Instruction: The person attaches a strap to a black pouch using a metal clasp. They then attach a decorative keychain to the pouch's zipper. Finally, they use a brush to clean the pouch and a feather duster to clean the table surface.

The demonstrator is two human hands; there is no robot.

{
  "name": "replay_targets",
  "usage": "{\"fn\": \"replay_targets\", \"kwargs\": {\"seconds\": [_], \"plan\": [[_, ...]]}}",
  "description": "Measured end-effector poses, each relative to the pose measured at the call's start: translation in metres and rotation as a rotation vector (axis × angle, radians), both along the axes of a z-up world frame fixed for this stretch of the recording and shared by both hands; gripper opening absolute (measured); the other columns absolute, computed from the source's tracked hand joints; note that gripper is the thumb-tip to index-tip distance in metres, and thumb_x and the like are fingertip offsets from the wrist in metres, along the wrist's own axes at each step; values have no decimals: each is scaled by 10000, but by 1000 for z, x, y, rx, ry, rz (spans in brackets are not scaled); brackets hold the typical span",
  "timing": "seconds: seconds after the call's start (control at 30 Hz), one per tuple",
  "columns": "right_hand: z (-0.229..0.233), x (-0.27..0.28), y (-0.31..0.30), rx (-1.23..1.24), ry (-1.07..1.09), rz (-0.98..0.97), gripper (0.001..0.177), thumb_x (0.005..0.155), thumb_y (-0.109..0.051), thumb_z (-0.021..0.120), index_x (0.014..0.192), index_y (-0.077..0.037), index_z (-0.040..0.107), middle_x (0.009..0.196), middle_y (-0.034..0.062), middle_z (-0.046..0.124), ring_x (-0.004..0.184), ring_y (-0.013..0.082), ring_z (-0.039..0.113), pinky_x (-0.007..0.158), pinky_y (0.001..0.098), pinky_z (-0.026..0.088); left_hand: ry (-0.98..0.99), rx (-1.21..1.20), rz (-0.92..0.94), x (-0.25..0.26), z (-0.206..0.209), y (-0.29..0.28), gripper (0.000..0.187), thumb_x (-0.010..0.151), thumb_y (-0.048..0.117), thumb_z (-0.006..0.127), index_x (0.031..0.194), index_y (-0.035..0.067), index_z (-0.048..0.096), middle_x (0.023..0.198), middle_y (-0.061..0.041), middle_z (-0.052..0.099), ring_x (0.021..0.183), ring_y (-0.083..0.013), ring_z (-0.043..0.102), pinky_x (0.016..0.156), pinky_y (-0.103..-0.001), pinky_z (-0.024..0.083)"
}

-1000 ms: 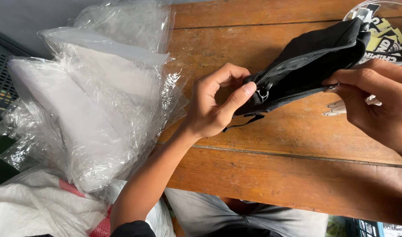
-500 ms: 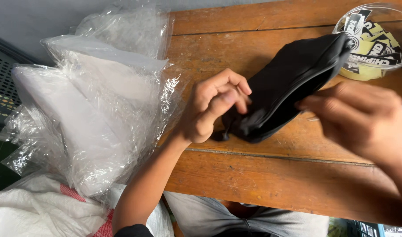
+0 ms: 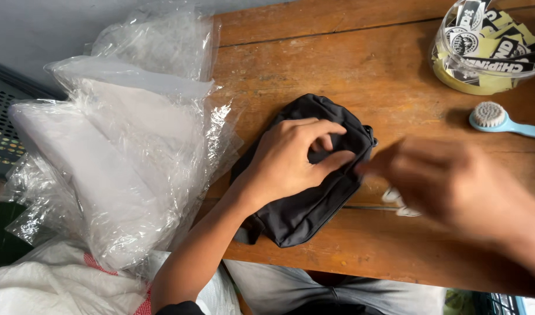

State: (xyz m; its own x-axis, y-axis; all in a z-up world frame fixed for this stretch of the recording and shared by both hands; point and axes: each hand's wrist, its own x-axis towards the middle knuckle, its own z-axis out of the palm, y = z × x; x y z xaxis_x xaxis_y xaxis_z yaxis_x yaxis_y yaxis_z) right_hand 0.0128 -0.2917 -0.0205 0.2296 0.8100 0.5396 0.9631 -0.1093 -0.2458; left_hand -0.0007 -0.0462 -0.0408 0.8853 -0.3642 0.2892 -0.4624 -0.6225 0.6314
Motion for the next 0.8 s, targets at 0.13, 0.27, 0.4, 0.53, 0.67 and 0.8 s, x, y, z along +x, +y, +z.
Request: {"fn": "replay_targets", "kwargs": {"seconds": [0.13, 0.27, 0.4, 0.53, 0.67, 0.8], "plan": [[-20, 33, -27, -42, 110, -403, 194, 931, 5, 693, 1073, -93, 781, 1008, -12, 765, 744, 140, 699, 677, 300, 532, -108, 135, 148, 2, -2, -15, 595, 833, 629, 644, 1150, 127, 687, 955, -27, 632, 860, -238, 669, 689, -422, 537], [-22, 44, -30, -118, 211, -494, 136, 898, -98, 784, 1028, -110, 823, 853, -10, 777, 651, 150, 688, 652, 313, 534, -56, 408, 179, 8, -3, -41, 845, 761, 812, 525, 1171, 79, 617, 1057, -151, 598, 937, -409, 666, 590, -581, 532], [-26, 39, -22, -182, 222, -498, 174, 893, -152, 768, 1058, -157, 824, 832, -15, 784, 612, 195, 691, 576, 381, 531, -171, 507, 179, 13, -31, -44, 572, 833, 557, 694, 1036, 38, 563, 987, -157, 566, 842, -416, 649, 515, -545, 525], [-34, 39, -17, -233, 246, -551, 303, 894, -176, 745, 1195, -205, 765, 818, 21, 788, 580, 275, 714, 555, 449, 534, -214, 152, 35, 15, -31, -25, 311, 897, 272, 586, 1033, 0, 655, 944, -137, 666, 816, -346, 673, 673, -457, 519], [-34, 36, -10, -107, 251, -442, 337, 928, -155, 722, 1260, -99, 709, 916, 131, 766, 641, 359, 711, 551, 464, 522, -99, -102, -46, 16, -37, -10, 379, 972, 141, 537, 1329, 35, 611, 1234, -124, 732, 994, -253, 724, 877, -343, 580], [-39, 35, -7, -132, 251, -495, 342, 936, -151, 711, 1272, -140, 650, 832, 93, 759, 623, 326, 708, 529, 449, 526, -64, -143, -124, 17, -29, -12, 367, 1009, 102, 472, 1344, 29, 602, 1326, -151, 691, 1264, -290, 677, 1130, -376, 517]]}}
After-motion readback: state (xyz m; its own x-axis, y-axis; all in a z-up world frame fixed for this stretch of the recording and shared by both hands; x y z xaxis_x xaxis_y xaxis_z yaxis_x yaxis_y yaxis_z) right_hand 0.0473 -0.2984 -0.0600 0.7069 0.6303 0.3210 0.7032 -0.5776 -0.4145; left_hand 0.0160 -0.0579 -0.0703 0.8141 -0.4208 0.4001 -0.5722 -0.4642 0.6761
